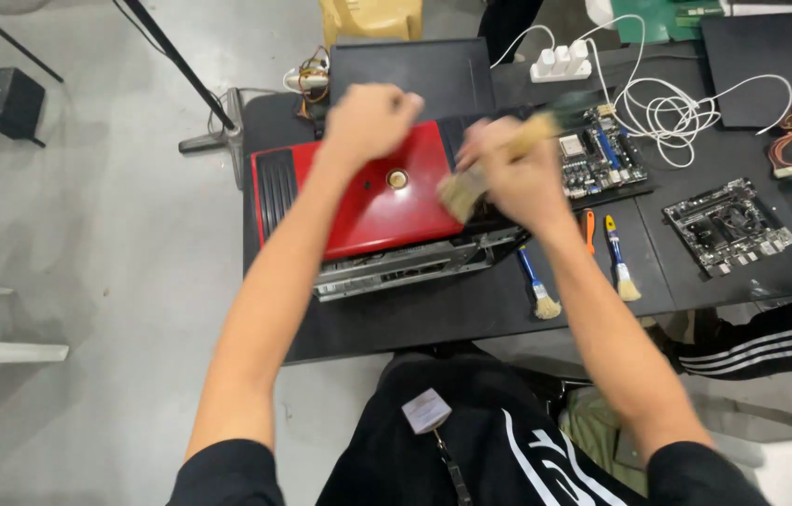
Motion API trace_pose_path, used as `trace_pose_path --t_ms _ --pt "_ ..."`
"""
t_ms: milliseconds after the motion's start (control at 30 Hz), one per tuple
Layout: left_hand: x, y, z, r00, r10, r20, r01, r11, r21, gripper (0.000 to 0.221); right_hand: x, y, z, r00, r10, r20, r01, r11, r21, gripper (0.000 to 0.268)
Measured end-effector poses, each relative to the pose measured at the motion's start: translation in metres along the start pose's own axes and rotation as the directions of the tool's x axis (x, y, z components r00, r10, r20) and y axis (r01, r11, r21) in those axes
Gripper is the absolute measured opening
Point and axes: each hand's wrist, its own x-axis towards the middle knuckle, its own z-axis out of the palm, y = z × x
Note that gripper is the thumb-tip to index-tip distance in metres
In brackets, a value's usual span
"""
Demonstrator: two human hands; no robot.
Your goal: Dusting the interior and exterior of a computer case using different sized brushes to remove debris.
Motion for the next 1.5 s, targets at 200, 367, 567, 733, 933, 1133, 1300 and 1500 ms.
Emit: trace_pose_path --t_ms 200,367,567,733,933,1133,1300,1500 --pt "0.034 0.023 0.004 0.899 -0.007 0.438 0.01 1.0 -0.006 0.076 0.029 0.022 -0.063 0.978 -0.202 -0.048 0.099 0.656 -0.748 0.048" --pt "0.02 0.032 -0.024 0.832 -0.006 0.554 0.024 0.999 -0.026 0.077 0.033 0.003 -0.025 0.98 0.102 -0.171 -0.152 0.937 -0.313 0.042" --pt "0.031 0.014 0.005 0.85 0.101 0.518 -0.029 0.989 -0.144 0.069 0.009 -0.028 -0.071 0.904 0.423 -0.056 -0.425 0.881 -0.208 0.049" --pt "0.046 0.011 0.017 0.862 0.101 0.496 -0.05 0.992 -0.115 0.067 -0.061 -0.035 -0.093 0.86 0.507 -0.055 -0.456 0.813 0.364 0.036" --pt "0.007 0.024 -0.001 0.933 0.24 0.27 -0.202 0.966 -0.16 0.065 -0.123 -0.006 -0.075 0.792 0.61 -0.032 -0.516 0.696 0.499 0.023" --pt "-0.171 0.068 -0.016 0.888 0.361 0.285 -0.078 0.729 -0.68 0.03 -0.036 -0.041 -0.098 0.916 0.364 -0.17 -0.391 0.906 -0.166 0.024" --pt "-0.192 0.019 0.136 0.906 -0.128 0.403 0.402 -0.041 -0.915 0.032 0.025 0.055 -0.056 0.994 -0.035 0.103 0.074 0.908 -0.413 0.031" --pt "-0.166 0.013 0.159 0.848 -0.225 0.479 0.211 -0.687 -0.695 0.03 0.041 0.075 -0.038 0.994 -0.005 0.114 0.058 0.881 -0.469 0.027"
